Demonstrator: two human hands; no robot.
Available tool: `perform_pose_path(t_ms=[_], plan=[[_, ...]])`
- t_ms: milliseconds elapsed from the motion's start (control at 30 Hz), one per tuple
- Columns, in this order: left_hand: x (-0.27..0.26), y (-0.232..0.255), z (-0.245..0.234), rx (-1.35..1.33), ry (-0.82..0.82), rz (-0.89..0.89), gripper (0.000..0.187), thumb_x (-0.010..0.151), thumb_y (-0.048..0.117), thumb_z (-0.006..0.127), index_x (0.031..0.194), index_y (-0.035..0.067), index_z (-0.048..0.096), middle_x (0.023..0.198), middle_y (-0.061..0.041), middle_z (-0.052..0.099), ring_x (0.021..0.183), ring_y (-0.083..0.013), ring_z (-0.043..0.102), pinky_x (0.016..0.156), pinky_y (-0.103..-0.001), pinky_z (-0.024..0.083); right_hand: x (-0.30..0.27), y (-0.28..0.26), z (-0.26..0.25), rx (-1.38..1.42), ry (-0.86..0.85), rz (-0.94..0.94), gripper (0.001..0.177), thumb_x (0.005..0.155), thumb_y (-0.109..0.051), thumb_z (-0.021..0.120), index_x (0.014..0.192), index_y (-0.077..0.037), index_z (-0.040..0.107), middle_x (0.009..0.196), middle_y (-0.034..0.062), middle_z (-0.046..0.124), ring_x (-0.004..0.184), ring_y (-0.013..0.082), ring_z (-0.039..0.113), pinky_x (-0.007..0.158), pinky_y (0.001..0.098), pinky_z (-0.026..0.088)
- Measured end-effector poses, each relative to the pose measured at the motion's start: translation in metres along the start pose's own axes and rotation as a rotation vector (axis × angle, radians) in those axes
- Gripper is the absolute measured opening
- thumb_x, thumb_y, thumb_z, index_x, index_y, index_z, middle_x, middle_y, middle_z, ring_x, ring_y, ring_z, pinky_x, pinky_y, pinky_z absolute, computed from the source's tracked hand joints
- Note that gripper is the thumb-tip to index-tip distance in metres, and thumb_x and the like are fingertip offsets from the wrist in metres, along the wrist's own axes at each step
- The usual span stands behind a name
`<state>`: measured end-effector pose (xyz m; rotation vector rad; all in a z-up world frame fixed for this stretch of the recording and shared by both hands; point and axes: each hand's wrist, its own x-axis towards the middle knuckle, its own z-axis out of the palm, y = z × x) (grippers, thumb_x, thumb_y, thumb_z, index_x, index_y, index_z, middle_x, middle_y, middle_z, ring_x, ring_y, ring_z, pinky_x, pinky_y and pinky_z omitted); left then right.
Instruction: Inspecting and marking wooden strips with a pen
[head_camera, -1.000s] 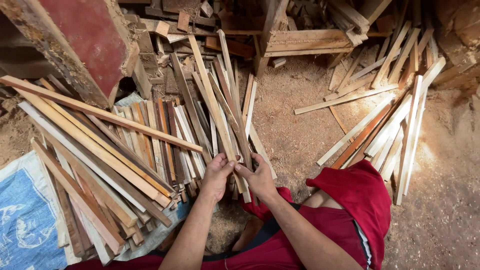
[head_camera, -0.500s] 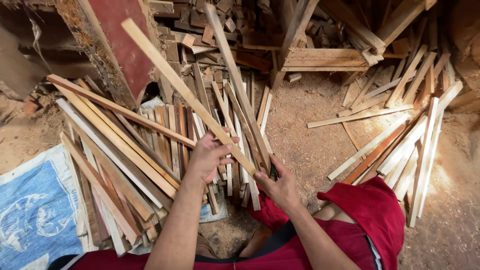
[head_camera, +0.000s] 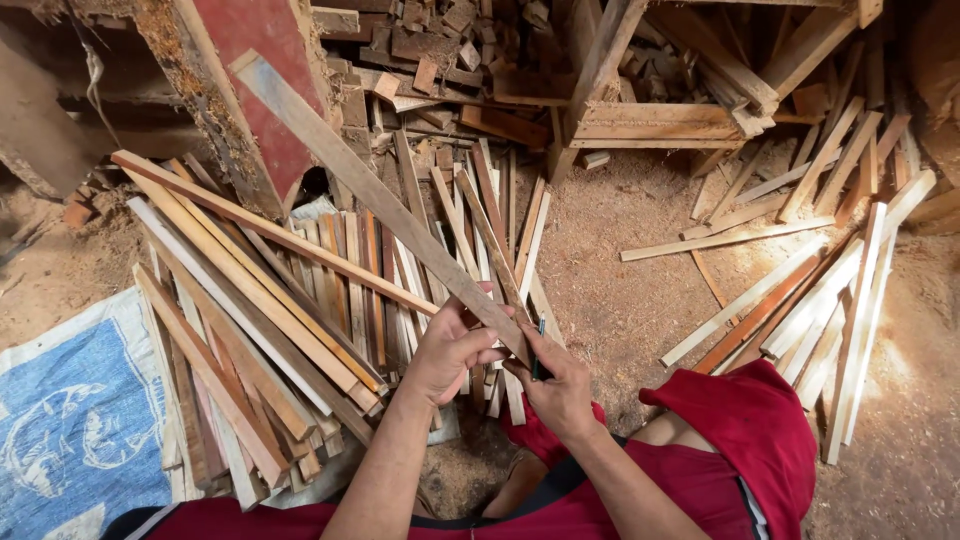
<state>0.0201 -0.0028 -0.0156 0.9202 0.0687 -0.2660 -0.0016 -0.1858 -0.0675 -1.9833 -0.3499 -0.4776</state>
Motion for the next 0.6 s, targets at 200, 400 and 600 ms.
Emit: perform_pose_path(t_ms=[200, 400, 600], plan=[[0.001, 0.002, 0.007, 0.080, 0.061, 0.015, 0.062, 0.080, 0.006, 0.082, 0.136, 0.004, 0.054, 0.119, -0.021, 0.071, 0.096, -0.0253, 0.072, 0.062, -0.028, 0.064, -0.005, 0.017, 0.002, -0.031, 0.023, -0.042, 0.056, 0.071, -0.016, 0.092, 0.124, -0.010, 0.074, 0.118, 0.0189, 0.075, 0.112, 0.0374, 0.070, 0.096, 0.0464, 0.056], [0.010, -0.012, -0.005, 0.098, 0.128, 0.070, 0.045, 0.083, -0.001, 0.077, 0.124, 0.004, 0.058, 0.109, -0.016, 0.076, 0.093, -0.0215, 0.073, 0.052, -0.017, 0.055, -0.012, 0.041, 0.007, -0.106, 0.045, -0.159, 0.057, 0.071, -0.015, 0.092, 0.125, -0.015, 0.075, 0.122, 0.0164, 0.073, 0.118, 0.0375, 0.066, 0.099, 0.0456, 0.054], [0.010, -0.007, -0.012, 0.076, 0.126, 0.107, 0.049, 0.083, -0.006, 0.074, 0.127, 0.005, 0.055, 0.111, -0.016, 0.076, 0.094, -0.0219, 0.073, 0.052, -0.018, 0.055, -0.015, 0.052, 0.007, -0.223, 0.033, -0.198, 0.057, 0.072, -0.006, 0.085, 0.126, -0.021, 0.075, 0.126, 0.0088, 0.072, 0.120, 0.0359, 0.064, 0.099, 0.0460, 0.054]])
